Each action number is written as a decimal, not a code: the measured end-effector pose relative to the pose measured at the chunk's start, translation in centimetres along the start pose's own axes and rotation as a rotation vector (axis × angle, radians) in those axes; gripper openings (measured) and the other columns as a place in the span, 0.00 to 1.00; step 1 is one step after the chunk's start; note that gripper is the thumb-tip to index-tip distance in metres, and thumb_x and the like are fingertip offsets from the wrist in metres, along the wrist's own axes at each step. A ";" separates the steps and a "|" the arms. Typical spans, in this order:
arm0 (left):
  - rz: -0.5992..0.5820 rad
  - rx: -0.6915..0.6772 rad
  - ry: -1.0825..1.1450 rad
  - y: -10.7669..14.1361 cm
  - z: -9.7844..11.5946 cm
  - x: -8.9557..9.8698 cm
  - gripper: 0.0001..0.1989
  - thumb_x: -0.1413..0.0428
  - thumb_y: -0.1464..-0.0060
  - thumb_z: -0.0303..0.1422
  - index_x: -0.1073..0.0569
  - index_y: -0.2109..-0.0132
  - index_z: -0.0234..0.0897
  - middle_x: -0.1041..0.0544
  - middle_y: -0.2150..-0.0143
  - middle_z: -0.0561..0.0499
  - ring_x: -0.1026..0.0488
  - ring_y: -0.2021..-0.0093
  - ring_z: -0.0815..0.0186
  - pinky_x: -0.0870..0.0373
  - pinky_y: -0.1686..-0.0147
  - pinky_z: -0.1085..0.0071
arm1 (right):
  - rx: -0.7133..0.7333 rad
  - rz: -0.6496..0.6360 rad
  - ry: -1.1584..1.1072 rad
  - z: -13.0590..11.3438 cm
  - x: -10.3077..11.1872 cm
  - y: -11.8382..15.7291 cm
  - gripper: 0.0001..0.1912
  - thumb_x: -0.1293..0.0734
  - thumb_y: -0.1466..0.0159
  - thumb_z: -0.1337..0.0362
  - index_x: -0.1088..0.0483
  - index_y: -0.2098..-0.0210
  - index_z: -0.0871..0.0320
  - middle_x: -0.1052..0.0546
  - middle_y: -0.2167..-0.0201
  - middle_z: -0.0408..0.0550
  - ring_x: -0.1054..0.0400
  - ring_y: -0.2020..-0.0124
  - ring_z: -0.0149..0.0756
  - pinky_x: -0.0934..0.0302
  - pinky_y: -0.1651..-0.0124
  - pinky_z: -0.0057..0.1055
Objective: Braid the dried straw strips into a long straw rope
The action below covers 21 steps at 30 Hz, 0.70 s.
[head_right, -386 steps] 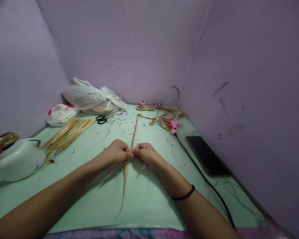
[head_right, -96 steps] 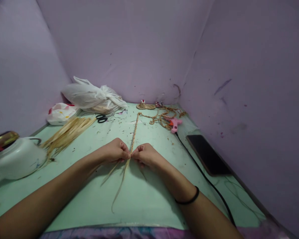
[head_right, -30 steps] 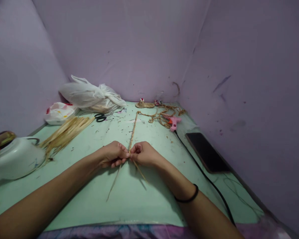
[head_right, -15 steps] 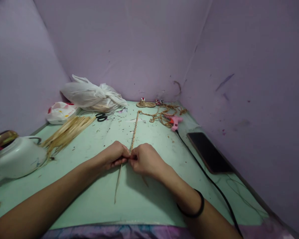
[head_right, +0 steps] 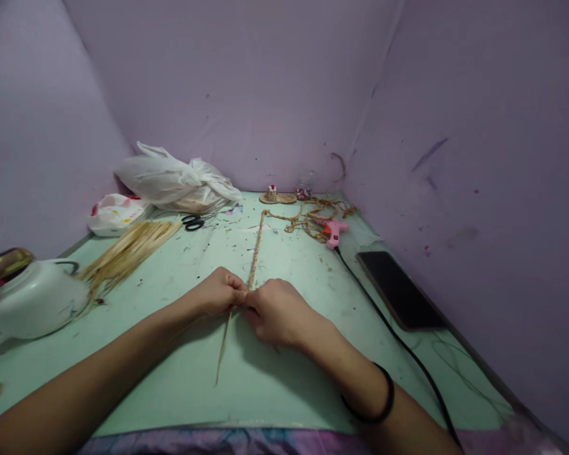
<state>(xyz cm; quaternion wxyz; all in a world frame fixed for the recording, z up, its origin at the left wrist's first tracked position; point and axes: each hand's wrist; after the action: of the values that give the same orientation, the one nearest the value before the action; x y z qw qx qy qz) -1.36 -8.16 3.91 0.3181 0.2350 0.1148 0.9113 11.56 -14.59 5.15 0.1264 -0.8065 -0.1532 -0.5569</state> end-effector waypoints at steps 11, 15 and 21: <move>-0.169 0.012 0.184 -0.1 0.1 1.0 0.05 0.48 0.66 0.30 0.37 0.82 0.34 0.44 0.89 0.58 0.54 0.89 0.78 0.61 0.88 0.76 | -0.233 0.111 -0.994 3.2 1.6 -0.4 0.11 0.34 0.49 0.59 0.28 0.74 0.63 0.28 0.80 0.45 0.38 0.83 0.25 0.50 0.83 0.21; -0.173 -0.091 0.248 -0.7 -0.7 1.1 0.07 0.47 0.64 0.34 0.35 0.80 0.33 0.45 0.89 0.59 0.53 0.87 0.78 0.60 0.85 0.77 | -0.466 0.342 -1.211 5.6 1.5 -1.5 0.13 0.31 0.52 0.58 0.29 0.73 0.63 0.28 0.80 0.44 0.42 0.86 0.21 0.52 0.85 0.19; -0.162 -0.230 0.192 -1.3 -2.1 0.7 0.12 0.49 0.59 0.38 0.38 0.80 0.33 0.47 0.84 0.58 0.51 0.81 0.75 0.55 0.80 0.76 | -0.699 0.307 -1.112 9.2 4.0 -6.8 0.08 0.32 0.51 0.64 0.32 0.74 0.63 0.26 0.75 0.49 0.36 0.81 0.24 0.43 0.80 0.19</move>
<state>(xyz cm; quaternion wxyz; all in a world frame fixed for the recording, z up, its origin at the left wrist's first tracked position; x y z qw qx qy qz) -2.18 -6.84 1.87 0.4028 0.0990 0.0581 0.9081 18.16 -4.48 5.91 -0.1621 -0.9793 0.1101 -0.0512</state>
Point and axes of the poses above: each hand's wrist, its own y-axis away from the middle knuckle, its own x-axis out of the back of the hand, z = x × y
